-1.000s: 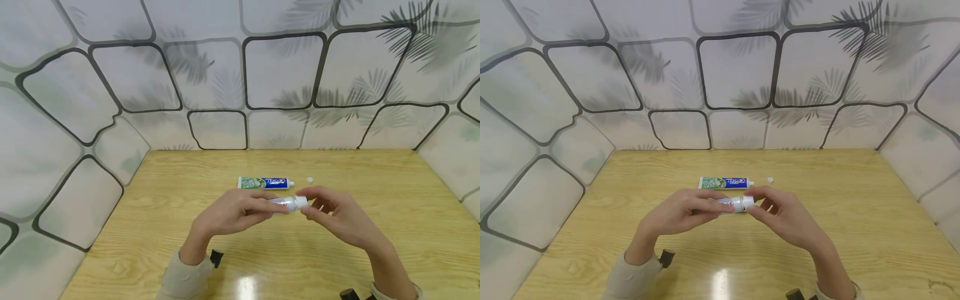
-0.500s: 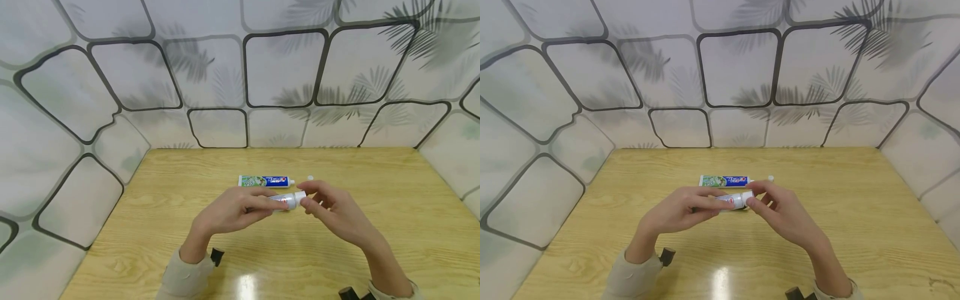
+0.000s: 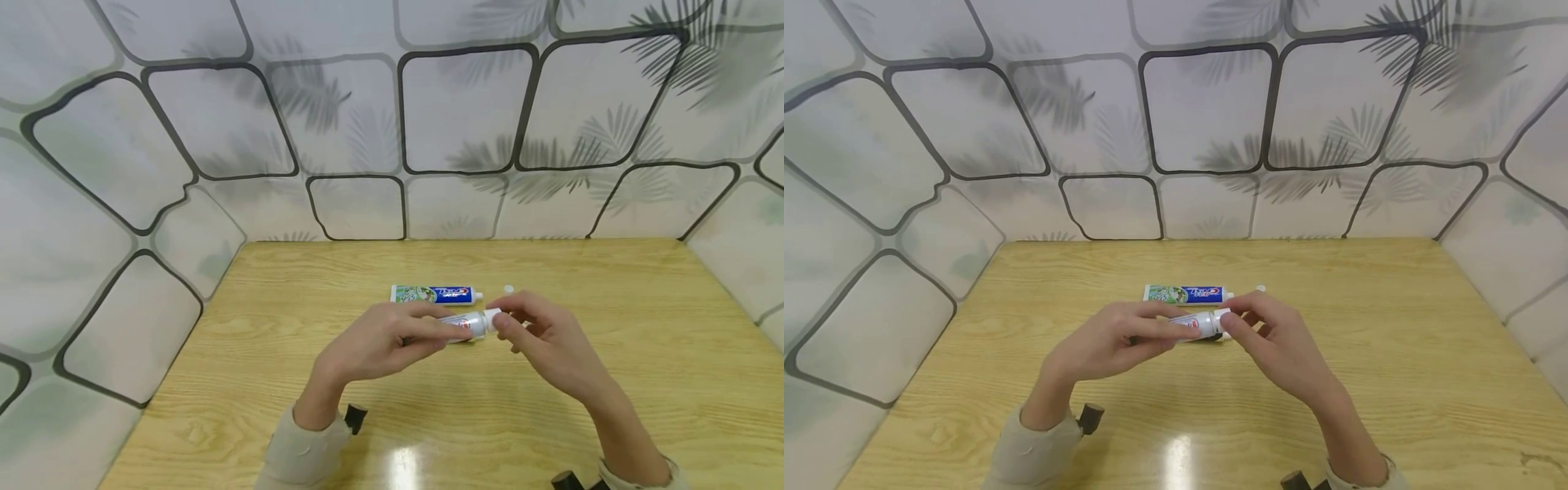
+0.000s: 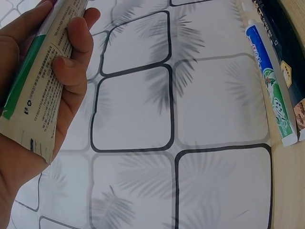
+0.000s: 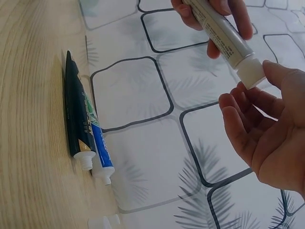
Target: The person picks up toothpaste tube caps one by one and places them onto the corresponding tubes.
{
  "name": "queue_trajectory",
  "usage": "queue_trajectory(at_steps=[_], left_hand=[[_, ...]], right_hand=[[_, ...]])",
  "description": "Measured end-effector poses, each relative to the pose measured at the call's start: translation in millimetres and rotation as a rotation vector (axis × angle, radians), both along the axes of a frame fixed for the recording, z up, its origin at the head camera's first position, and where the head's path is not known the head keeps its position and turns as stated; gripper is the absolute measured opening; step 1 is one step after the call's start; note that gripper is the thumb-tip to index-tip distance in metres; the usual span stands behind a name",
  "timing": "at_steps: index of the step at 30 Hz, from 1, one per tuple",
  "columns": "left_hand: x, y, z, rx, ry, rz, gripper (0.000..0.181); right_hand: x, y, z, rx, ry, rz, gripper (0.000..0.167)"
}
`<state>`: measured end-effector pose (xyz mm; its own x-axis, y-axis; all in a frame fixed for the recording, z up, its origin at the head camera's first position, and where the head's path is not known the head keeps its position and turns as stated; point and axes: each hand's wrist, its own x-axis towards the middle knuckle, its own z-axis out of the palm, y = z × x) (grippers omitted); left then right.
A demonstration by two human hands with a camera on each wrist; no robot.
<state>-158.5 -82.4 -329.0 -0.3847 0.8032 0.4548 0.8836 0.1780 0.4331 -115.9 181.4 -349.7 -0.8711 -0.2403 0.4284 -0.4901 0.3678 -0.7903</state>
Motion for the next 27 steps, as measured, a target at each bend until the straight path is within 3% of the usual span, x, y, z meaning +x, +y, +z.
queue_trajectory(at_steps=[8,16,27], left_hand=[[1.6,2.1,-1.3,-0.013,0.001,0.005,0.03],[3.5,5.2,-1.0,-0.034,-0.012,0.0,0.03],[6.0,11.3,-1.5,-0.052,0.096,-0.006,0.03]], right_hand=[[0.5,-3,-0.1,0.044,-0.035,-0.094,0.016],[-0.3,-6,-4.0,0.019,0.044,-0.144,0.012],[-0.3,-12,-5.5,-0.072,0.044,-0.193,0.011]])
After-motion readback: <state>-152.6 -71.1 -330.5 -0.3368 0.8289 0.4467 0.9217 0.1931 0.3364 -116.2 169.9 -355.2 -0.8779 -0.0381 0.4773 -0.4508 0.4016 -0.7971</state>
